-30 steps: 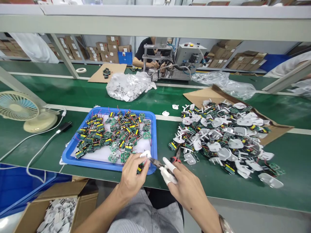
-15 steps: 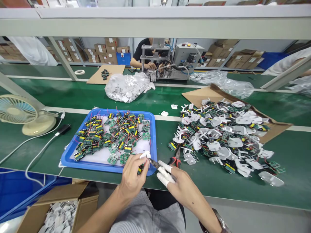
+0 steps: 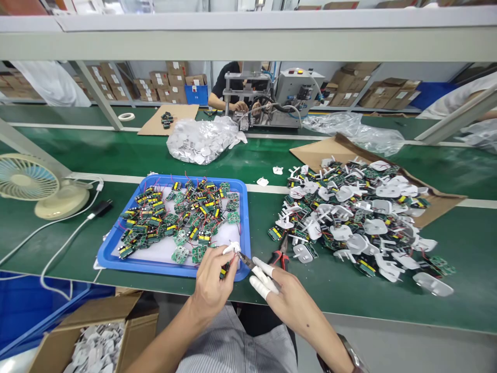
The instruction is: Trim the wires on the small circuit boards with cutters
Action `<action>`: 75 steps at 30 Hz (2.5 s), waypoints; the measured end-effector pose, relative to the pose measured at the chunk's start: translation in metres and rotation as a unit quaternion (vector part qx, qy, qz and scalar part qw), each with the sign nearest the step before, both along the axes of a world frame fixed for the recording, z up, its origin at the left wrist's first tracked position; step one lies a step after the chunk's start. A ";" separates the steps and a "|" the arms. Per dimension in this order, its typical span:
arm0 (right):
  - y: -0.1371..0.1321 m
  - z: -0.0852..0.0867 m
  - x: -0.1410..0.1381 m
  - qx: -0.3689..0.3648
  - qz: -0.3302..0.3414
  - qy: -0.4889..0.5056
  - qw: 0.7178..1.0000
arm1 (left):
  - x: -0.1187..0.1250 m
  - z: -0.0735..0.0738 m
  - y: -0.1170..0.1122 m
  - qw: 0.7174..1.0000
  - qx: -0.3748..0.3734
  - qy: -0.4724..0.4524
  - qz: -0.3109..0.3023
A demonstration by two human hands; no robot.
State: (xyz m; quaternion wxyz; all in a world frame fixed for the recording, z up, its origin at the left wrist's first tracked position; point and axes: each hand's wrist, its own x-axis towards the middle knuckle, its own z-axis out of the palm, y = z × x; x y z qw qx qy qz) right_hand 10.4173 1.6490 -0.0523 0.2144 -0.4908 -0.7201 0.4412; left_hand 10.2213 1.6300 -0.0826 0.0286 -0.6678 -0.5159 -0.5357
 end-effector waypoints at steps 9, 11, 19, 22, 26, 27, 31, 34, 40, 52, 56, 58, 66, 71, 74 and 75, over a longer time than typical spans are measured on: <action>0.001 0.002 -0.002 -0.058 -0.004 0.042 0.997 | 0.000 0.001 0.000 1.000 0.010 -0.008 -0.003; 0.001 0.003 -0.004 -0.089 -0.003 0.068 0.994 | 0.000 0.000 0.000 1.000 0.015 -0.011 -0.006; -0.001 -0.010 -0.001 -0.037 -0.013 0.077 0.996 | 0.000 0.004 -0.001 0.998 0.002 -0.064 -0.026; -0.001 -0.016 -0.001 -0.048 -0.010 0.100 0.994 | 0.000 0.013 -0.003 0.992 -0.042 -0.114 -0.047; -0.003 -0.024 -0.004 -0.019 -0.004 0.108 0.994 | -0.002 0.017 -0.005 0.977 -0.112 -0.176 -0.051; -0.004 -0.025 -0.004 0.015 -0.001 0.104 0.994 | -0.003 0.015 -0.004 0.969 -0.142 -0.196 -0.045; -0.007 -0.024 -0.004 0.196 0.024 0.076 0.977 | -0.006 0.004 0.002 0.916 -0.298 -0.267 -0.024; -0.005 -0.019 0.000 0.268 0.023 0.047 0.962 | -0.008 0.001 0.005 0.895 -0.333 -0.296 -0.034; 0.006 -0.018 0.021 0.316 -0.014 -0.035 0.948 | -0.008 0.008 0.000 0.901 -0.304 -0.308 -0.033; 0.004 0.001 0.016 0.484 0.024 -0.243 0.840 | -0.006 0.014 -0.004 0.929 -0.257 -0.264 -0.026; 0.002 0.008 0.011 0.513 0.023 -0.305 0.802 | -0.005 0.013 -0.005 0.943 -0.230 -0.238 -0.014; 0.000 0.010 0.009 0.517 0.019 -0.318 0.794 | -0.004 0.012 -0.005 0.948 -0.218 -0.232 -0.012; -0.008 0.010 0.001 0.512 0.015 -0.327 0.794 | -0.003 0.014 -0.005 0.939 -0.239 -0.248 -0.008; -0.010 0.006 -0.004 0.492 -0.006 -0.329 0.806 | 0.002 0.017 -0.007 0.903 -0.293 -0.310 -0.054; -0.011 0.006 -0.006 0.490 -0.009 -0.340 0.803 | 0.004 0.018 -0.008 0.883 -0.317 -0.342 -0.058; -0.011 0.006 -0.006 0.489 -0.010 -0.345 0.801 | 0.005 0.018 -0.008 0.877 -0.322 -0.351 -0.056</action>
